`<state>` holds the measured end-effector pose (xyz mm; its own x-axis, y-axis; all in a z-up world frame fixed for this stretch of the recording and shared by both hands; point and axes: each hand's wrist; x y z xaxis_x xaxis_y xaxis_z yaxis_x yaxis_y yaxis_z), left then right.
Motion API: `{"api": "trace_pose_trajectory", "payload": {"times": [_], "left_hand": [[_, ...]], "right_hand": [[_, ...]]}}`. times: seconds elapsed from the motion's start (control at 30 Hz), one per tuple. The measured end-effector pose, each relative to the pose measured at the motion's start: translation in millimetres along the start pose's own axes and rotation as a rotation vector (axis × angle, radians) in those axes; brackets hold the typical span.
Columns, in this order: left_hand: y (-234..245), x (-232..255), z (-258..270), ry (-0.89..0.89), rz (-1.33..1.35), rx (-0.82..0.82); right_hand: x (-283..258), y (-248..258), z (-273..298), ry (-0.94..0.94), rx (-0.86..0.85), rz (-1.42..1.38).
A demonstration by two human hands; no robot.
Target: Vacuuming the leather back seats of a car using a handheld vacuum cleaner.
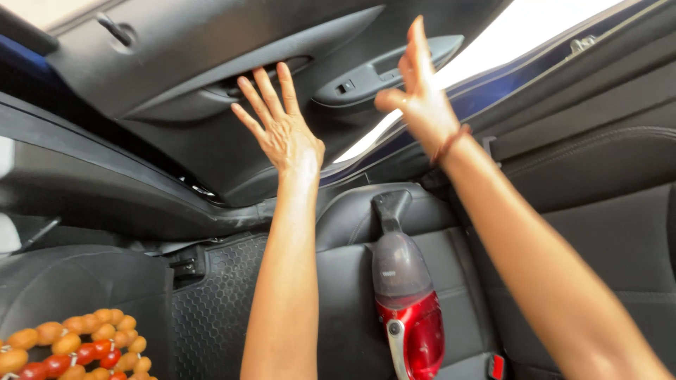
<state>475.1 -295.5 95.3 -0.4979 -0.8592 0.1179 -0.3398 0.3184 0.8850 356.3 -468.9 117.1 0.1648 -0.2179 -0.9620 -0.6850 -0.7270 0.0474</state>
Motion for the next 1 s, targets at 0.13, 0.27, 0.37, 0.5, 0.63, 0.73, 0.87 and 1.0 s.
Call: {"api": "trace_pose_trajectory", "payload": {"times": [0.13, 0.27, 0.37, 0.5, 0.63, 0.73, 0.87, 1.0], "left_hand": [[-9.1, 1.1, 20.5, -0.001, 0.020, -0.023], [-15.9, 11.6, 77.1, 0.034, 0.138, -0.019], [2.1, 34.7, 138.7, 0.040, 0.257, -0.079], [12.9, 57.3, 230.5, 0.075, 0.387, -0.219], [19.9, 59.0, 300.6, 0.073, 0.435, -0.260], [30.0, 58.6, 335.5, 0.125, 0.549, -0.260], [5.3, 50.2, 393.8, 0.557, 0.689, -0.621], [-25.5, 44.7, 441.7, 0.830, 0.818, -0.816]], "right_hand": [[6.1, 2.0, 128.9, 0.078, -0.055, 0.113], [16.9, 5.9, 241.5, -0.097, 0.027, 0.443], [28.5, 6.4, 288.8, -0.252, 0.077, 0.522], [37.2, 7.8, 316.0, -0.280, 0.147, 0.542], [41.3, 13.6, 342.8, -0.261, 0.169, 0.547], [42.2, 22.1, 368.6, -0.226, 0.158, 0.551], [40.1, 27.3, 399.6, -0.269, 0.148, 0.550], [48.4, 32.4, 416.9, -0.371, 0.180, 0.476]]}}
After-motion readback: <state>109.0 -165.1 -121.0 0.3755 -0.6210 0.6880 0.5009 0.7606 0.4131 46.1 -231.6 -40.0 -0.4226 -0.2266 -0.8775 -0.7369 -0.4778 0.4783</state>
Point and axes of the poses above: each hand's wrist, its own z-axis away from the middle knuckle, its own y-axis out of the back of the hand, x = y × z, and after that the axes turned 12 degrees about x, right-handed
